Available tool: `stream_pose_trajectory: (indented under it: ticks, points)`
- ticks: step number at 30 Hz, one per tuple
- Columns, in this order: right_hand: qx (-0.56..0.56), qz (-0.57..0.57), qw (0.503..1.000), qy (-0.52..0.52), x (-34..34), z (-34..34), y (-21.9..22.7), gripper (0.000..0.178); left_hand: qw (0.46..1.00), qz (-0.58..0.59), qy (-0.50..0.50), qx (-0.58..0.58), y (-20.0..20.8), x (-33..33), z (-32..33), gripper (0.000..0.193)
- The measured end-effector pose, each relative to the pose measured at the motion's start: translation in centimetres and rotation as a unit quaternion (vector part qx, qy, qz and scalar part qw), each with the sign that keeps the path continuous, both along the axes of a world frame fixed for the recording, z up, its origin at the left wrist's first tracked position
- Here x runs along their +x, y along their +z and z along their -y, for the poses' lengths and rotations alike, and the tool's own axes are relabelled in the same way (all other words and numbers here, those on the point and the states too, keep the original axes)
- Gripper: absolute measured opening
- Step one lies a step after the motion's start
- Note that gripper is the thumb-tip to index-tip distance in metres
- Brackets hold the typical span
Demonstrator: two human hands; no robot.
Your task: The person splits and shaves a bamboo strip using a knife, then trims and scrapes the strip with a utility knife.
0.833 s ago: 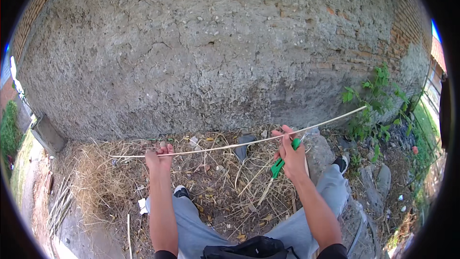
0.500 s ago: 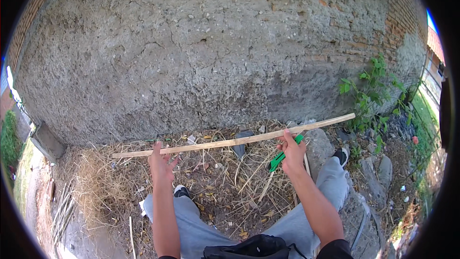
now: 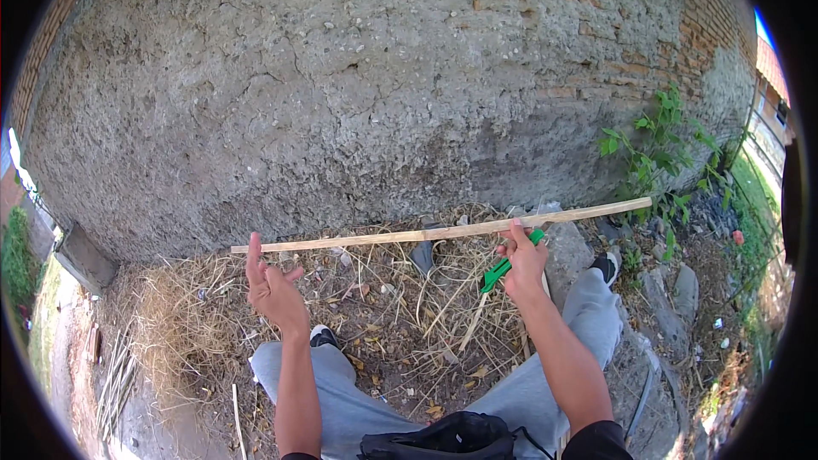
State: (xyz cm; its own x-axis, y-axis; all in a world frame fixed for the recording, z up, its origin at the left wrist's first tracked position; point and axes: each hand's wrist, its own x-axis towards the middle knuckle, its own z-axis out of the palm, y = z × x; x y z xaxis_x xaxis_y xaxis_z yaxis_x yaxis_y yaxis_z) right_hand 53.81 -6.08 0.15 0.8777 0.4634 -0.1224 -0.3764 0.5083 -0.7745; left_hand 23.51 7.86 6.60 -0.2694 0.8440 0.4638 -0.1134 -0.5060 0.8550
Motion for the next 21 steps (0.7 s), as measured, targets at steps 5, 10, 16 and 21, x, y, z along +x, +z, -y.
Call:
stream_pose_trajectory:
  ticks: [5,10,16,21]
  points:
    - [-0.004,0.012,1.0,0.005,0.0,0.3,-0.1,0.018,0.993,-0.076,-0.058,0.067,-0.3,0.5,0.9,0.042]
    - [-0.025,0.023,0.999,0.004,-1.4,0.3,-0.1,0.02,0.847,-0.394,-0.018,0.357,-2.4,2.7,1.2,0.029]
    - [-0.026,0.024,0.998,0.043,-3.8,-0.2,-0.7,0.023,0.79,-0.442,-0.063,0.421,-4.3,6.8,3.9,0.034]
    - [-0.03,0.027,0.995,0.087,-4.6,0.1,-1.2,0.022,0.745,-0.477,-0.044,0.464,-5.8,8.1,3.8,0.024]
